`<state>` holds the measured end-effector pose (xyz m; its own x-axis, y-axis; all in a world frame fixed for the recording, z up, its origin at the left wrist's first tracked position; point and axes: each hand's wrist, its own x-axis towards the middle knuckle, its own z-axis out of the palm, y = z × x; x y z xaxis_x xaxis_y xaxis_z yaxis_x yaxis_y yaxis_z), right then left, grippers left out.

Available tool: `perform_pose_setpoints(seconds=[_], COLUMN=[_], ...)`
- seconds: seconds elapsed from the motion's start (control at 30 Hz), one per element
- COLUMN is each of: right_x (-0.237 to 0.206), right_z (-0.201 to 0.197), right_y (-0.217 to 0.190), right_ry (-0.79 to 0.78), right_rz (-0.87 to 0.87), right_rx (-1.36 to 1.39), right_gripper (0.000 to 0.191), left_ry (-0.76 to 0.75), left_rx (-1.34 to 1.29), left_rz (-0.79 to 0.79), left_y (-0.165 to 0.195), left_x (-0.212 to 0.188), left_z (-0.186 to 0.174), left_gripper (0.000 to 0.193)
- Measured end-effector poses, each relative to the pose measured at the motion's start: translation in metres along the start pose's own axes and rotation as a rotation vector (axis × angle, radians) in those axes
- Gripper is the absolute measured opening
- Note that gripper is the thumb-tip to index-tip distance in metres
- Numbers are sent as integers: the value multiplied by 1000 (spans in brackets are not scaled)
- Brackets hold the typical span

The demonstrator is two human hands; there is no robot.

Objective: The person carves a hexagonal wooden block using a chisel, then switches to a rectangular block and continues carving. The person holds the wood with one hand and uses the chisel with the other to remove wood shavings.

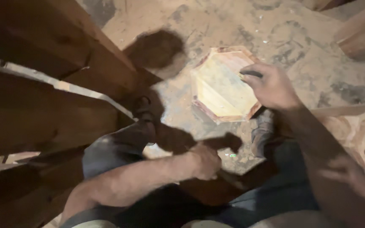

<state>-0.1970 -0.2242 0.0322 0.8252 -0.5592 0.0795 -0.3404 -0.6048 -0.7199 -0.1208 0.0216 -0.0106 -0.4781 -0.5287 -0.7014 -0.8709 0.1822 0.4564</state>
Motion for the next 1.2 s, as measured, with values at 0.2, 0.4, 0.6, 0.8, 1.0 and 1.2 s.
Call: perform_pose_setpoints(seconds=[0.2, 0.4, 0.6, 0.8, 1.0, 1.2], right_x=[50, 75, 70, 72, 70, 44], right_z=[50, 87, 98, 63, -16, -32], right_y=[-16, -21, -44, -38, 5, 51], right_ry=[68, 23, -106, -63, 75, -28], right_rz=[-193, -134, -119, 99, -4, -26], right_rx=[-188, -366, -318, -57, -131, -257], right_gripper=[16, 12, 19, 21, 19, 20], left_ry=[30, 132, 118, 150, 216, 348], left_rx=[185, 216, 80, 37, 116, 102], left_rz=[-141, -106, -119, -143, -159, -252], left_y=[-4, -14, -9, -9, -32, -67], left_x=[28, 42, 36, 19, 1, -34], left_z=[8, -2, -13, -22, -18, -25], left_gripper=[35, 45, 47, 37, 29, 32])
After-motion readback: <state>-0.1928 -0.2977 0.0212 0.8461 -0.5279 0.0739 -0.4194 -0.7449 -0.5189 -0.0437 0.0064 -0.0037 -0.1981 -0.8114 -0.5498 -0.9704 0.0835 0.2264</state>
